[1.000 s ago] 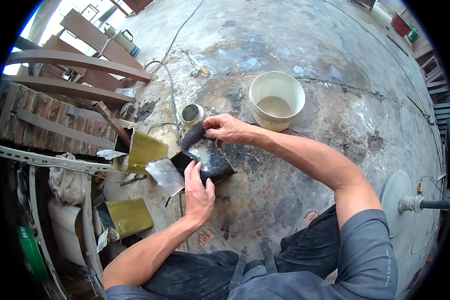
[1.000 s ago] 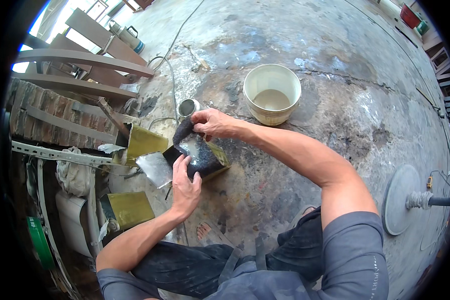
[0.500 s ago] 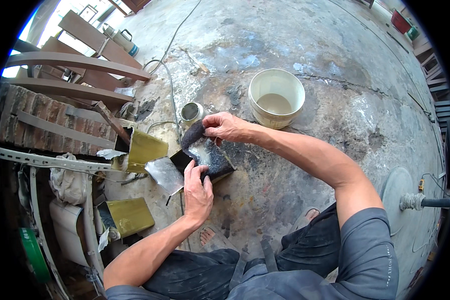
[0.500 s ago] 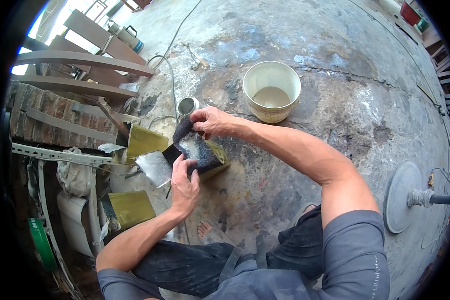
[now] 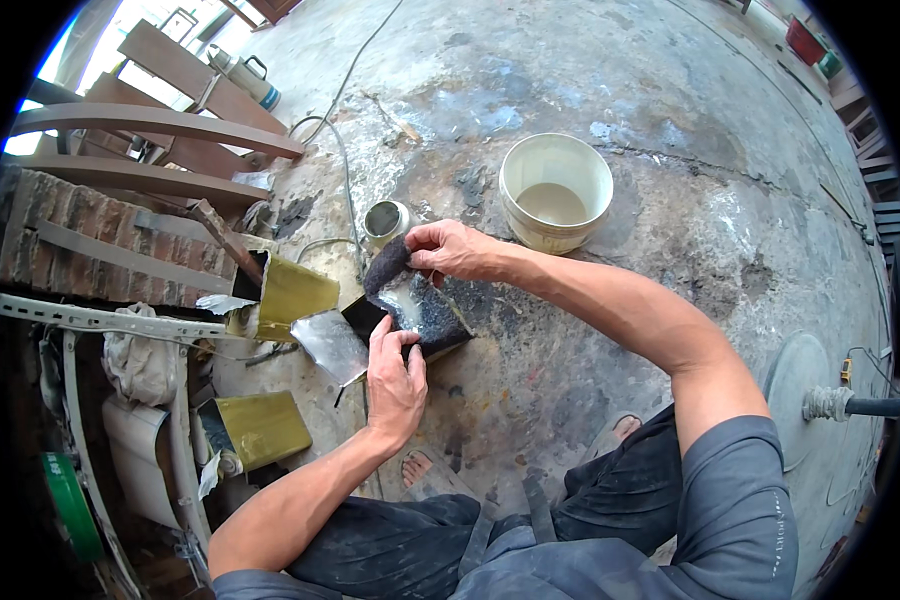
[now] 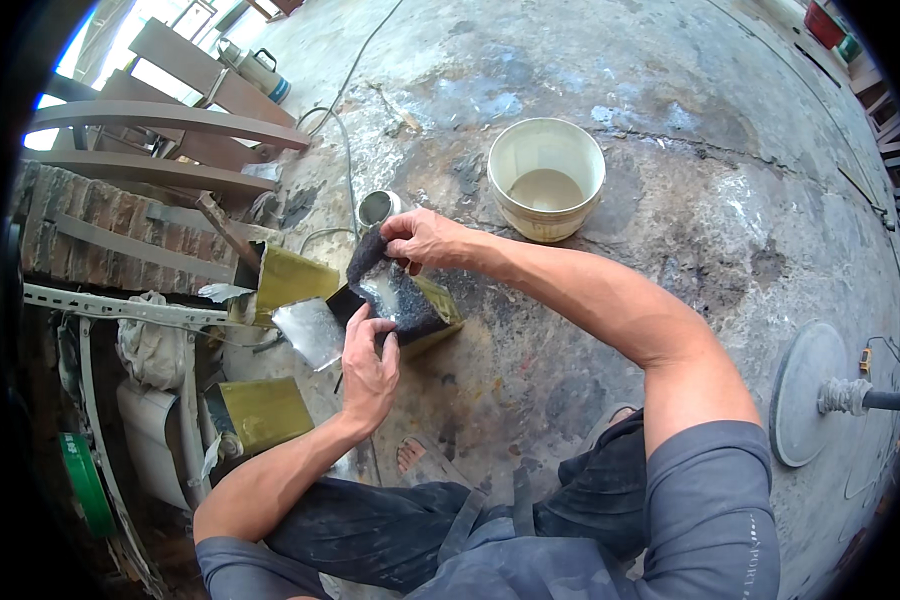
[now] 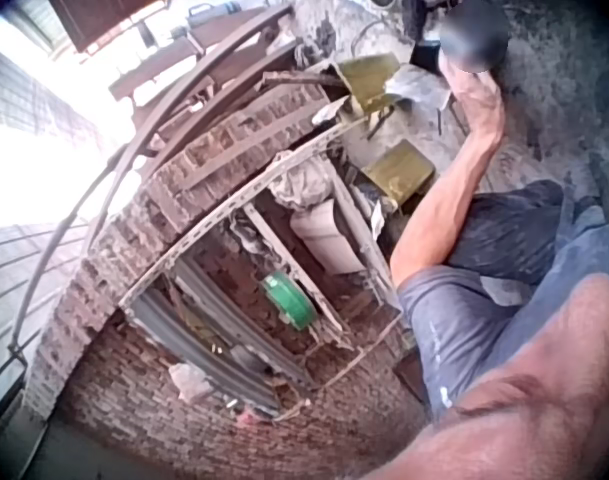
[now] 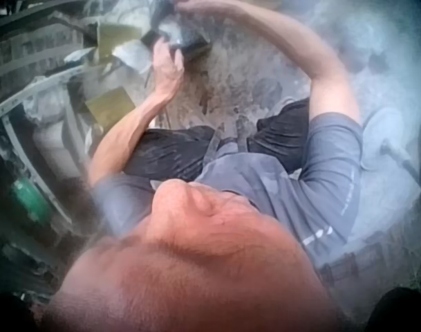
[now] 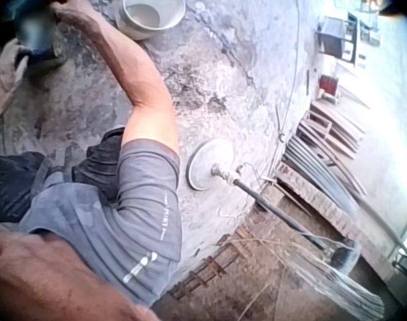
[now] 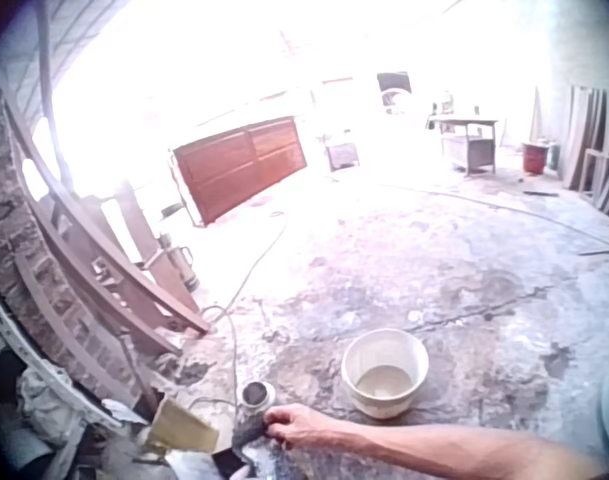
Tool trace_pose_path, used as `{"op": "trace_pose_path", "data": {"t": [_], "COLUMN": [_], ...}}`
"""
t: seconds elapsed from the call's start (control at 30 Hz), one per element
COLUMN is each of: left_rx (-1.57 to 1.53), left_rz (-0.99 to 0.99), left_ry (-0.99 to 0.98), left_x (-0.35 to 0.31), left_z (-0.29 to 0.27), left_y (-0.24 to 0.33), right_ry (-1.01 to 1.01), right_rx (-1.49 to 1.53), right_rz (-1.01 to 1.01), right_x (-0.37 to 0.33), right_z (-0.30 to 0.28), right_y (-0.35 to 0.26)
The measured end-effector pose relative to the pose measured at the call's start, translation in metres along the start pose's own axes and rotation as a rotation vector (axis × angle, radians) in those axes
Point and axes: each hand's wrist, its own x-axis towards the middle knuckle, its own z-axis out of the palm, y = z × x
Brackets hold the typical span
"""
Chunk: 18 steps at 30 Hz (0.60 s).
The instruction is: The person pours a liquid from a yellow metal can into a white bucket. They then dip a dark sponge into the bucket, squeeze it, and wipe the concrete floor. The person repeats this process of dipping, squeezing, and wiping the sponge multiple times.
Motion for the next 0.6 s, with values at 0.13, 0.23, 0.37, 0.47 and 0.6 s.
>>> {"op": "trace_pose_path", "data": {"t": [0.13,0.23,0.37,0.47,0.6], "left_rx": [-0.005,-0.011,-0.032,-0.032,-0.019], "left_rz": [-0.001,-0.005,0.027,0.033,0.079], "left_ry": [0.006,0.010,0.033,0.043,0.047], "left_x": [0.000,-0.001,-0.001,-0.002,0.004], "left_z": [0.000,0.000,0.001,-0.002,-0.002], "left_y": [0.003,0.003,-0.001,-0.005,0.002], "right_ry": [-0.003,-0.006,0.003,0.008,0.030], "right_rx": [-0.005,-0.010,0.010,0.028,-0.052], "right_rz": [-0.004,-0.001,-0.005,0.000,0.017], "right_x": [-0.001,-0.002,-0.003,-0.003,-0.009], "right_z": [0.000,0.000,0.001,0.005,0.001], "right_y": [0.001,-0.001,-0.002,-0.005,-0.014]}}
